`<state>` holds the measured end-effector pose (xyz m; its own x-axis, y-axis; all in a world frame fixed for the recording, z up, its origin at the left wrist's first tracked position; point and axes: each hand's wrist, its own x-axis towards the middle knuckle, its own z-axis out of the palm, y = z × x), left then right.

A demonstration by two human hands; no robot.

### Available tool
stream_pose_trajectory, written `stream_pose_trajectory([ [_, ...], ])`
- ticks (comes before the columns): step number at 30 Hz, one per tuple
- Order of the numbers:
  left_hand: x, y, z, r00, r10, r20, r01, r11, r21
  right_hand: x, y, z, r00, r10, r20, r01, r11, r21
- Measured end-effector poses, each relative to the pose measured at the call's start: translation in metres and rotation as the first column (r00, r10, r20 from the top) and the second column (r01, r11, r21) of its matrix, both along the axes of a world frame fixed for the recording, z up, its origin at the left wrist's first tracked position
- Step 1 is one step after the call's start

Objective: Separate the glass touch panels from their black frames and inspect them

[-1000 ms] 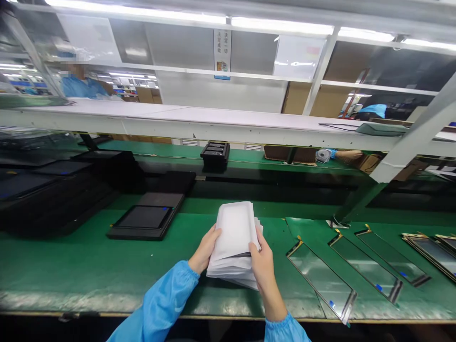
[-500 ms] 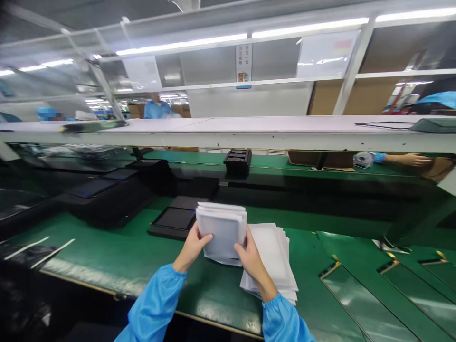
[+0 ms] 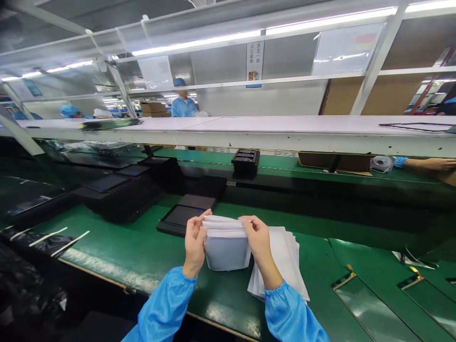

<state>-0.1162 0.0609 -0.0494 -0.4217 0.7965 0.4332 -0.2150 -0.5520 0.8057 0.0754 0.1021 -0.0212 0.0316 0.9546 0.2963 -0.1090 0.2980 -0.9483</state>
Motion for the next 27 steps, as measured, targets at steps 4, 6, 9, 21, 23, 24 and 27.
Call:
stream_pose_trajectory([
  [4, 0.008, -0.006, -0.010, 0.998, 0.048, 0.034, -0.048, 0.999, 0.010, -0.003, -0.006, 0.009, 0.995, -0.096, 0.005, 0.096, 0.995, 0.005],
  [6, 0.010, -0.008, -0.013, 0.999, 0.044, 0.029, -0.045, 0.999, 0.003, -0.003, -0.007, 0.011, 0.992, -0.120, 0.024, 0.120, 0.992, 0.027],
  [9, 0.011, -0.007, -0.016, 0.998, 0.062, 0.021, -0.061, 0.998, -0.032, 0.000, -0.005, 0.014, 0.990, -0.102, 0.095, 0.093, 0.992, 0.090],
  [21, 0.009, -0.004, -0.010, 0.998, -0.002, -0.061, -0.002, 0.997, -0.073, 0.020, 0.021, 0.059, 0.708, 0.116, 0.697, -0.328, 0.928, 0.178],
  [23, 0.008, -0.005, -0.012, 0.998, -0.009, -0.063, 0.004, 0.998, -0.068, 0.017, 0.024, 0.064, 0.655, 0.097, 0.750, -0.319, 0.934, 0.158],
  [24, 0.007, -0.005, -0.012, 0.998, -0.010, -0.063, 0.006, 0.998, -0.063, 0.016, 0.025, 0.066, 0.632, 0.079, 0.771, -0.306, 0.939, 0.155],
  [27, 0.007, -0.004, -0.013, 0.999, -0.004, -0.052, 0.002, 0.999, -0.039, 0.013, 0.027, 0.070, 0.574, 0.015, 0.819, -0.273, 0.946, 0.174],
])
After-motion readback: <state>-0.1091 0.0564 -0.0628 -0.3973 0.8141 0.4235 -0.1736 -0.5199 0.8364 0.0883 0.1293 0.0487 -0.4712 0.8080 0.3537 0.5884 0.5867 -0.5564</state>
